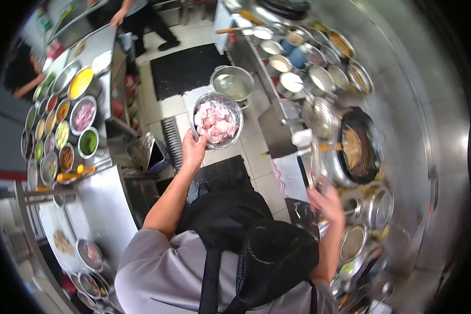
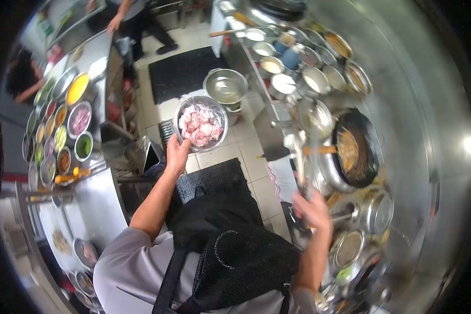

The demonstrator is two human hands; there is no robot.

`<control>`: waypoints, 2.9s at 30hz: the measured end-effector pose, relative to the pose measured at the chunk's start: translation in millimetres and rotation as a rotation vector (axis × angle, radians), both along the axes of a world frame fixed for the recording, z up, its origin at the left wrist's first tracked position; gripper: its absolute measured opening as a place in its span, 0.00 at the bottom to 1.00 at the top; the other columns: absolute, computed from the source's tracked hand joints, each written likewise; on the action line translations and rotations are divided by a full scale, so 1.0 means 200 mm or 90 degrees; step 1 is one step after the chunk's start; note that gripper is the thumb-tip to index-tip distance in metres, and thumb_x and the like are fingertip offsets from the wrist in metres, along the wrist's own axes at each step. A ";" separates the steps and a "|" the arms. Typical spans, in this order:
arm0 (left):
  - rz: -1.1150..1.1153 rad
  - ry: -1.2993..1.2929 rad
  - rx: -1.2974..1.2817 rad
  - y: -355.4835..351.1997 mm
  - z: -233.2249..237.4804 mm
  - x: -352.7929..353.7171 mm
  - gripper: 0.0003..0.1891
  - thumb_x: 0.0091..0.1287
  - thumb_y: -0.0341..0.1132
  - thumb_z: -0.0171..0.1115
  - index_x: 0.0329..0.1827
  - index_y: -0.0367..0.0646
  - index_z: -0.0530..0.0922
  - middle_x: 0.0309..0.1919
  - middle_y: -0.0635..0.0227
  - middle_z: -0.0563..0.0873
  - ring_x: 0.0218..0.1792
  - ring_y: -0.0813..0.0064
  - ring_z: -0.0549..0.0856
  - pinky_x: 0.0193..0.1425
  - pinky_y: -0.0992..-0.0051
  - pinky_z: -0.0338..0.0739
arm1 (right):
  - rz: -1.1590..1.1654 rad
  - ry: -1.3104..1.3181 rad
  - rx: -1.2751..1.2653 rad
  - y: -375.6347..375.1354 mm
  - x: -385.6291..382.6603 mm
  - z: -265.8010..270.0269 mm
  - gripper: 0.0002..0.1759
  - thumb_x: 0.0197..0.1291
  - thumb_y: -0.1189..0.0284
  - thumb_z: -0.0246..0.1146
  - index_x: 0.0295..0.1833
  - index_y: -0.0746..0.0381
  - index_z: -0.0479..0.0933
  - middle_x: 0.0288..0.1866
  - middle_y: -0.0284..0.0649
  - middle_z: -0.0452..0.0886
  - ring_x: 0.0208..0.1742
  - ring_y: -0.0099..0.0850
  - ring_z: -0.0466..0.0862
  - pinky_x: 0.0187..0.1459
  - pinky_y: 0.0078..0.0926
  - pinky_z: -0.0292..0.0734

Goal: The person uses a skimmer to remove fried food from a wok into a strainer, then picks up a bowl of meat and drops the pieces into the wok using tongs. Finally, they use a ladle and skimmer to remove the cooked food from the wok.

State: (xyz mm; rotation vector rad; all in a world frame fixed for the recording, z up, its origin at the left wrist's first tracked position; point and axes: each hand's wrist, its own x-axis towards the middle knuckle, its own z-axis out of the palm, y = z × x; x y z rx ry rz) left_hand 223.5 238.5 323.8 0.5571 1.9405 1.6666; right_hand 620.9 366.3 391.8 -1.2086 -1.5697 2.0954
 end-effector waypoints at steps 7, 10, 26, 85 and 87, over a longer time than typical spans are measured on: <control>-0.191 -0.010 0.114 -0.21 -0.04 -0.31 0.13 0.68 0.26 0.56 0.54 0.32 0.75 0.41 0.64 0.84 0.36 0.76 0.85 0.39 0.73 0.87 | -0.038 -0.253 0.537 -0.87 -0.66 0.11 0.33 0.72 0.52 0.60 0.72 0.63 0.68 0.58 0.54 0.81 0.57 0.47 0.83 0.58 0.39 0.76; -0.231 0.127 0.090 -0.10 -0.19 -0.31 0.09 0.67 0.27 0.57 0.47 0.32 0.76 0.37 0.65 0.82 0.31 0.77 0.82 0.35 0.73 0.83 | -0.046 -0.385 0.588 -0.98 -0.70 0.08 0.34 0.70 0.52 0.61 0.72 0.63 0.68 0.64 0.58 0.79 0.63 0.54 0.80 0.63 0.44 0.75; -0.462 -0.115 0.182 0.00 0.09 -0.14 0.11 0.66 0.23 0.55 0.50 0.31 0.76 0.40 0.60 0.85 0.35 0.73 0.87 0.39 0.71 0.88 | -0.313 -0.590 0.731 -1.44 -0.69 0.47 0.20 0.65 0.64 0.67 0.61 0.59 0.82 0.54 0.51 0.86 0.50 0.50 0.87 0.52 0.42 0.83; -0.612 -0.124 0.158 0.50 0.03 -0.04 0.10 0.65 0.29 0.64 0.36 0.29 0.73 0.44 0.58 0.71 0.34 0.69 0.80 0.26 0.71 0.86 | -0.263 -0.608 0.602 -0.99 -0.81 0.59 0.36 0.62 0.54 0.69 0.72 0.59 0.72 0.48 0.52 0.86 0.49 0.46 0.87 0.50 0.42 0.81; -0.624 -0.047 0.148 0.48 0.05 -0.02 0.11 0.65 0.29 0.64 0.35 0.29 0.73 0.44 0.57 0.71 0.34 0.69 0.80 0.25 0.72 0.86 | -0.205 -0.729 0.632 -0.96 -0.83 0.56 0.35 0.60 0.55 0.70 0.71 0.54 0.73 0.48 0.54 0.85 0.49 0.51 0.86 0.51 0.47 0.80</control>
